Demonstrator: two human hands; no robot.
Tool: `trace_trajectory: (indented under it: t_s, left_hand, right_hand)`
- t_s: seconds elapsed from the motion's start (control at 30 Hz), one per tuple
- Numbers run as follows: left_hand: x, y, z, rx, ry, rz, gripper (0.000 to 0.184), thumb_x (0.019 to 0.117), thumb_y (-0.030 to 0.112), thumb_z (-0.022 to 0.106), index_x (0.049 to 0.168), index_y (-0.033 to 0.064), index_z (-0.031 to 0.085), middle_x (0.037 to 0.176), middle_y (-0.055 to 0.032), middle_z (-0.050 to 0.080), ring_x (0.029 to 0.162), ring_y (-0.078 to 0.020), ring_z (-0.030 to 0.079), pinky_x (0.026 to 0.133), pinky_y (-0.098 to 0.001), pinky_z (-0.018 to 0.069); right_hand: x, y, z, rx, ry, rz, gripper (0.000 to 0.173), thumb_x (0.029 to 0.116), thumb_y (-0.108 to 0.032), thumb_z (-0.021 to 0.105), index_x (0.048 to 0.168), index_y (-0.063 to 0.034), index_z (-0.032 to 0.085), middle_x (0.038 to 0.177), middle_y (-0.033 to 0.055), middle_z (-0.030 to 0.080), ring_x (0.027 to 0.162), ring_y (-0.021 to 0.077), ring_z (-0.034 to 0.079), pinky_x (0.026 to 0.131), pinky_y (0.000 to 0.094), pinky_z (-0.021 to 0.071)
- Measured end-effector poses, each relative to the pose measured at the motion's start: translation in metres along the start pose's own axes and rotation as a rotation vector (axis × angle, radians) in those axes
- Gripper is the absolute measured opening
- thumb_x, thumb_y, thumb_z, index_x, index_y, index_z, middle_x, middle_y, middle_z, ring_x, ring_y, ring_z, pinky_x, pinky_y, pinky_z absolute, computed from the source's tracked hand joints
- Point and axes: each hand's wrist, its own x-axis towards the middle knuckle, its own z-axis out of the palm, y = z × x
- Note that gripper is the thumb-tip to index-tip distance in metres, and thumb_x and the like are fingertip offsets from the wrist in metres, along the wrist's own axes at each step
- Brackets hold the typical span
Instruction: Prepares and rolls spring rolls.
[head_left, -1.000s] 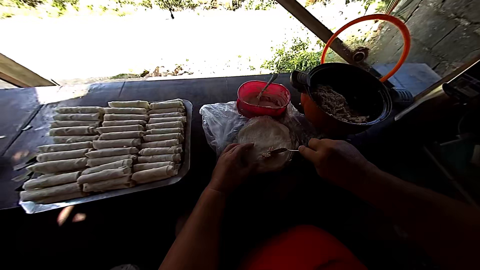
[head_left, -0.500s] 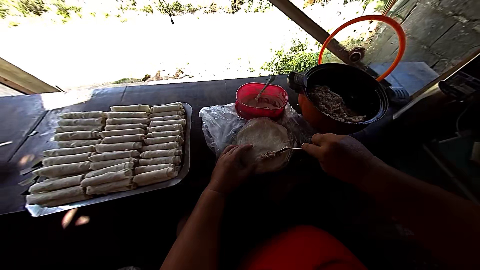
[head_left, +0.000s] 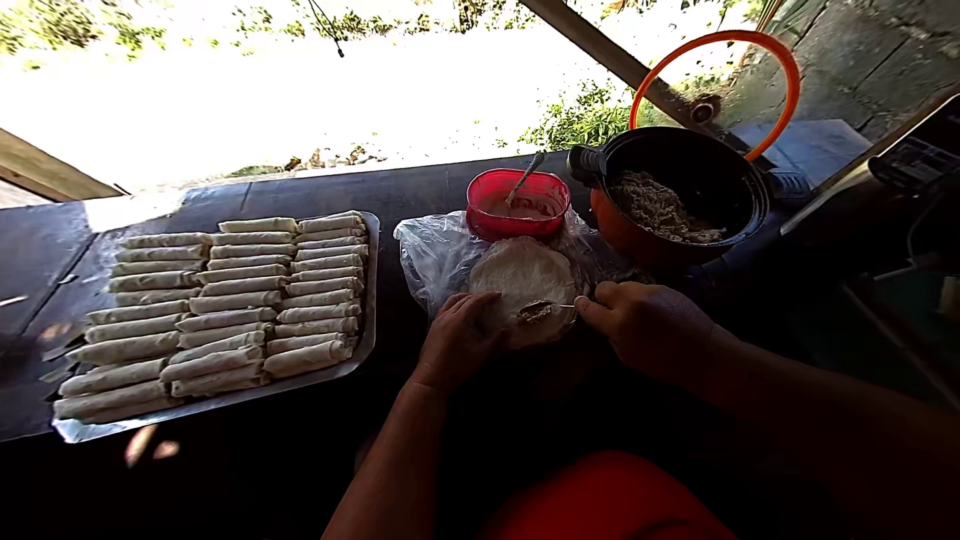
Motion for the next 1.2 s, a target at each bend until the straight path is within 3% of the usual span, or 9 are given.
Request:
trace_trajectory:
  t_s: [0.17,0.33,0.53,0.67,0.8,0.93,1.03,1.1,1.2]
  left_hand:
    - [0.0,-0.001,0.0,-0.008,0.006,0.009,0.054,0.0864,0.049,0.076,0.133,0.0223,0.067,0.13,0.0089,0.068,0.126,-0.01,0.057,0.11,-0.0404,0.0471]
    - [-0.002,-0.002,-0.001,-0.019,-0.008,-0.005,0.056,0.0862,0.05,0.076,0.134,0.0227,0.066,0.13,0.0092,0.067,0.127,-0.01,0.057,0.11,-0.0407,0.0461]
    - [-0.001,0.0,-0.002,-0.021,-0.009,-0.002,0.055,0.0861,0.049,0.076,0.133,0.0222,0.066,0.13,0.0095,0.068,0.127,-0.0097,0.056,0.11,-0.0399,0.0465]
    - [-0.002,-0.002,-0.002,-0.045,0.003,0.001,0.059,0.083,0.047,0.079,0.135,0.0226,0.065,0.13,0.01,0.067,0.127,-0.0088,0.056,0.109,-0.0396,0.0473]
    - [-0.004,-0.004,-0.005,-0.162,0.01,0.022,0.071,0.076,0.051,0.086,0.138,0.025,0.062,0.135,0.0081,0.064,0.129,-0.0107,0.055,0.11,-0.0409,0.0478]
    - [-0.006,-0.003,-0.005,-0.17,0.012,0.059,0.073,0.0733,0.05,0.088,0.137,0.0247,0.063,0.137,0.0054,0.062,0.132,-0.013,0.054,0.111,-0.0427,0.0477]
    - [-0.006,-0.002,-0.004,-0.124,0.002,0.095,0.068,0.0741,0.047,0.088,0.134,0.0242,0.065,0.13,0.0101,0.066,0.13,-0.0103,0.055,0.112,-0.0416,0.0464]
    - [-0.006,-0.002,-0.003,-0.103,-0.007,0.106,0.066,0.0753,0.045,0.087,0.134,0.024,0.065,0.127,0.0107,0.067,0.128,-0.0099,0.056,0.112,-0.0418,0.0461]
    - [-0.006,-0.002,-0.003,-0.08,-0.014,0.115,0.065,0.0769,0.042,0.086,0.135,0.0246,0.064,0.124,0.0108,0.068,0.127,-0.01,0.056,0.112,-0.0424,0.0461]
  right_hand:
    - [0.002,-0.005,0.014,0.023,0.037,-0.016,0.033,0.0955,0.0,0.056,0.123,-0.0103,0.071,0.095,0.0114,0.065,0.076,0.0262,0.067,0.061,0.0388,0.0586]
    - [0.001,0.01,-0.008,0.032,0.055,0.043,0.028,0.0971,-0.006,0.057,0.118,-0.0149,0.074,0.09,0.006,0.062,0.072,0.0197,0.064,0.059,0.0339,0.0553]
    - [-0.004,0.022,-0.008,0.052,-0.033,0.082,0.026,0.097,-0.007,0.057,0.113,-0.0165,0.075,0.089,0.0044,0.063,0.074,0.0191,0.065,0.06,0.0356,0.0564]
    - [-0.004,0.034,-0.017,0.018,0.016,0.127,0.024,0.0948,-0.005,0.059,0.111,-0.0145,0.075,0.085,0.0051,0.062,0.07,0.02,0.064,0.056,0.0368,0.0547]
    - [-0.007,0.051,-0.051,0.016,0.098,0.24,0.026,0.0961,-0.006,0.059,0.115,-0.0137,0.075,0.092,0.0093,0.066,0.075,0.0264,0.068,0.058,0.0458,0.0566]
    - [-0.02,0.077,-0.086,-0.084,0.134,0.414,0.026,0.1041,-0.01,0.051,0.117,-0.0088,0.073,0.096,0.017,0.067,0.081,0.0382,0.068,0.061,0.0571,0.0546]
    - [-0.028,0.091,-0.09,-0.212,0.048,0.648,0.024,0.1055,-0.014,0.049,0.112,-0.0081,0.071,0.099,0.021,0.065,0.083,0.0428,0.067,0.06,0.0593,0.0521]
    - [-0.027,0.09,-0.084,-0.249,-0.081,0.767,0.016,0.1004,-0.009,0.055,0.105,-0.0058,0.07,0.099,0.0216,0.062,0.083,0.043,0.066,0.058,0.0583,0.0523]
    - [-0.019,0.088,-0.066,-0.182,-0.305,0.876,0.013,0.0931,-0.004,0.065,0.106,-0.0039,0.067,0.102,0.0229,0.063,0.088,0.0435,0.067,0.063,0.0596,0.0548]
